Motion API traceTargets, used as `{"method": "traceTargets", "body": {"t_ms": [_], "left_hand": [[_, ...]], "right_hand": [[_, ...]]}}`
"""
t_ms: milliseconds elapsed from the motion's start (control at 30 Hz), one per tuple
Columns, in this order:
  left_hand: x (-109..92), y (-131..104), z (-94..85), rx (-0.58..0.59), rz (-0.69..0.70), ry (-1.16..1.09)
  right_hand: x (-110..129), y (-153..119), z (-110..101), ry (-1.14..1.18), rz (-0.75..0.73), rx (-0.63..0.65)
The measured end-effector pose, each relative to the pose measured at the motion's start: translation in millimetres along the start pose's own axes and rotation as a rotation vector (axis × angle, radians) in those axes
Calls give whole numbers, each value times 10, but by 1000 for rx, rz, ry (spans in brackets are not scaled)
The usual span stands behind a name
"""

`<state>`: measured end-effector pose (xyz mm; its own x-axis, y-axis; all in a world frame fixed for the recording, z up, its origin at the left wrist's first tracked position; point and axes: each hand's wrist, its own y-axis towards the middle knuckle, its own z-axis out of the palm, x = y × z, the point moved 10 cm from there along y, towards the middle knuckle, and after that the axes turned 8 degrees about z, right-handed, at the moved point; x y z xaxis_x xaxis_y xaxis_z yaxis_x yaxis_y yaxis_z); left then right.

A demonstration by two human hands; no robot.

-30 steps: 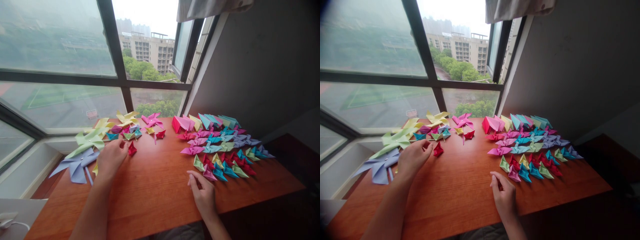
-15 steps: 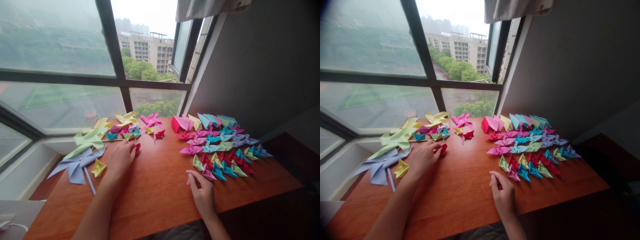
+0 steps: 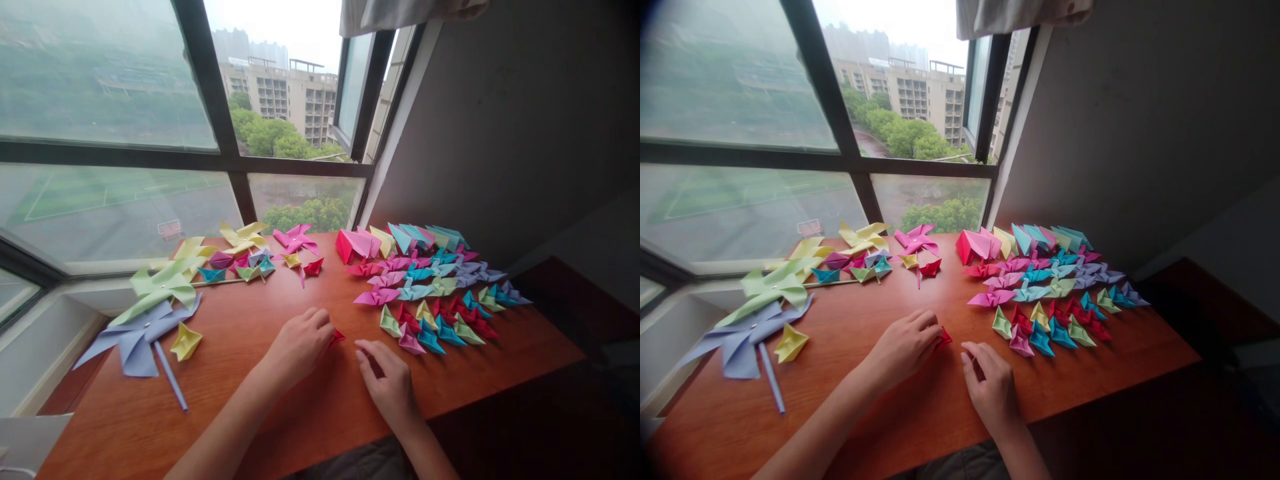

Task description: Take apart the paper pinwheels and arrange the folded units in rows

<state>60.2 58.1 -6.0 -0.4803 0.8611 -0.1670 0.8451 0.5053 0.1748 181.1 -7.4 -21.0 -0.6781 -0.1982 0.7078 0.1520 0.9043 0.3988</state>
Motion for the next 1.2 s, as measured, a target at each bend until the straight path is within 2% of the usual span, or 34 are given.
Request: {"method": "traceTargets", "body": {"t_ms": [167, 433, 567, 767, 933, 1067, 1133, 1200], "left_hand": [[-173, 41, 60, 35, 77, 2], [-254, 59, 132, 33, 125, -11], [-217, 44, 46, -15, 102, -54], [-21, -33, -207, -209, -22, -148], [75, -57, -225, -240, -88, -128], [127, -80, -249, -253, -100, -114], [180, -98, -251, -252, -123, -95], [224, -107, -228, -231, -139, -82]], "right_hand": [[46, -25, 21, -8, -37, 14], [39, -30, 51, -4, -60, 19], [51, -9, 6, 6, -49, 0], [26, 6, -121, 56, 30, -44], [-43, -27, -253, 51, 80, -130], [-178, -37, -454, 6, 118, -209], [-308, -48, -669, -12, 160, -289], [-505, -78, -969, -27, 233, -399]]}}
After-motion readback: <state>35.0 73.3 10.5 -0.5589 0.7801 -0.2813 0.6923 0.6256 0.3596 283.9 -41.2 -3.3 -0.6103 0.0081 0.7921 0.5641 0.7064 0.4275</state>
